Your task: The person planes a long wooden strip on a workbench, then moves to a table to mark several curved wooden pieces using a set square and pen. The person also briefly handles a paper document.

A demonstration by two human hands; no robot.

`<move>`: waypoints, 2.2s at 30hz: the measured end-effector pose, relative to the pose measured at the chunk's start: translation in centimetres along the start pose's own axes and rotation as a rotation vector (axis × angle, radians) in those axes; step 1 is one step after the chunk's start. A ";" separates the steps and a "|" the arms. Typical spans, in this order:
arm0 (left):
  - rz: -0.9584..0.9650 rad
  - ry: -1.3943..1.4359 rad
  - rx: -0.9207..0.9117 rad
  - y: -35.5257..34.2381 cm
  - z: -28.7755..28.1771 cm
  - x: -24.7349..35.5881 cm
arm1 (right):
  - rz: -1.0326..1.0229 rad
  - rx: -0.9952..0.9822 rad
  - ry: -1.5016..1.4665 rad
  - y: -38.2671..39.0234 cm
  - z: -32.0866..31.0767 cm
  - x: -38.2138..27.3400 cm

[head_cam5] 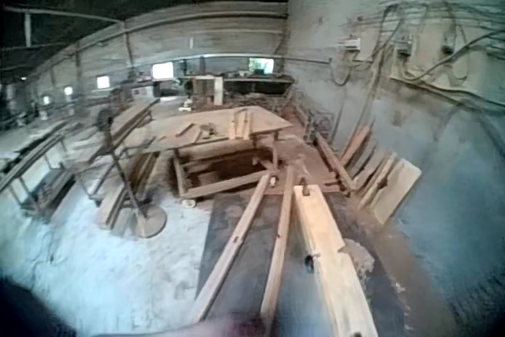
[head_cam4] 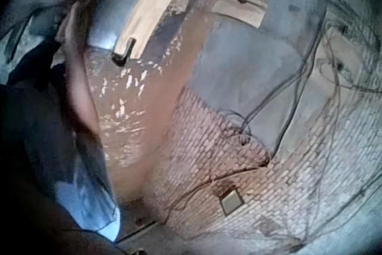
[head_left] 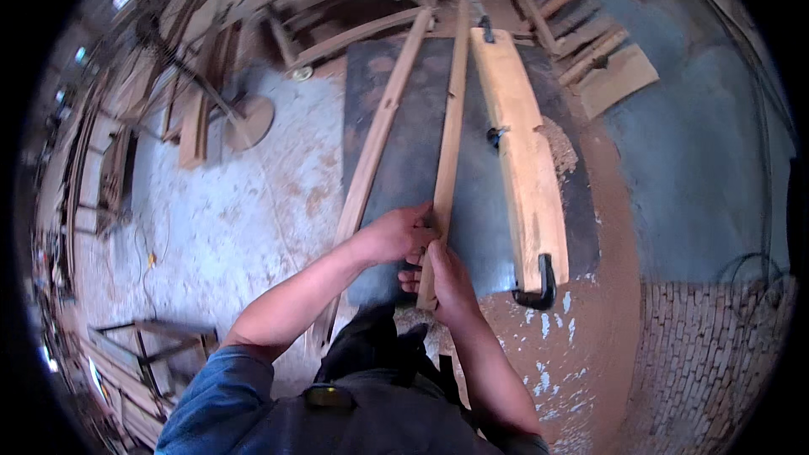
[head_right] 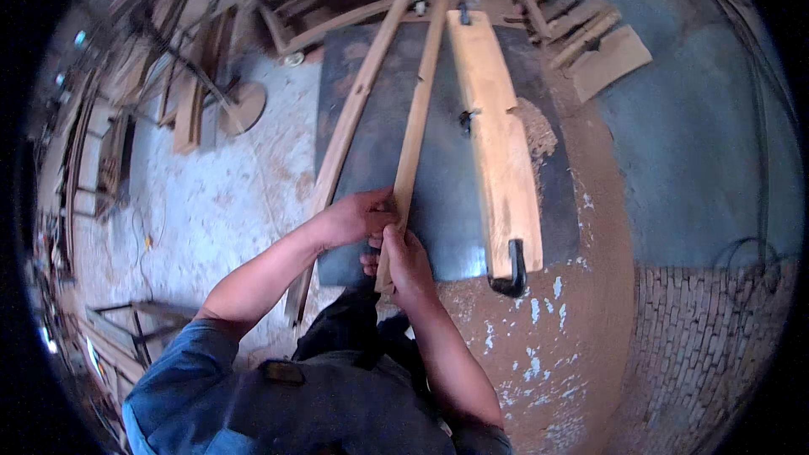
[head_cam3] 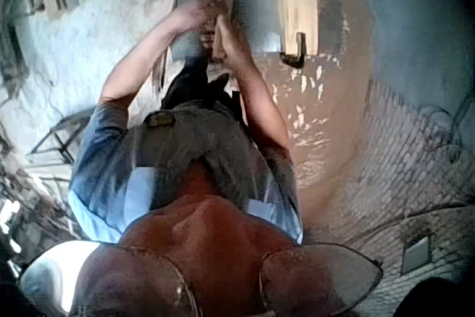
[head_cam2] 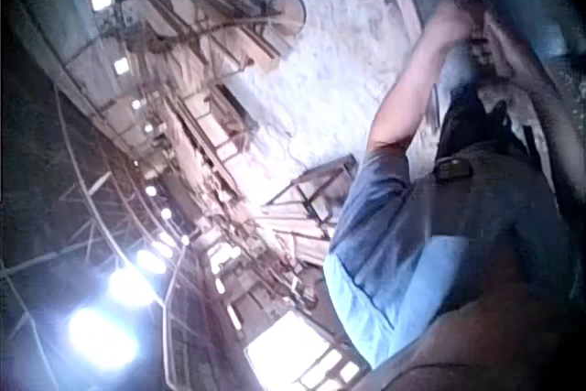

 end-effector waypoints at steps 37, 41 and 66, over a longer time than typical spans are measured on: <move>-0.271 -0.319 0.024 42.7 -30.3 -12.6 | -0.091 -0.190 -0.424 -8.5 31.7 15.4; -0.218 -0.326 0.142 46.2 -36.6 -13.5 | -0.209 -0.382 -0.377 -7.9 41.3 12.8; 0.205 -0.020 1.475 64.6 -95.0 -24.4 | -0.443 -1.254 0.546 -22.3 126.1 25.7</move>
Point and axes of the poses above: each hand's wrist, its own y-axis away from the middle knuckle, its own z-axis out of the palm, x = y × z, the point moved 1 cm from there along -y, towards the middle knuckle, and after that the axes turned 7 degrees about y, right-handed, at the moved point
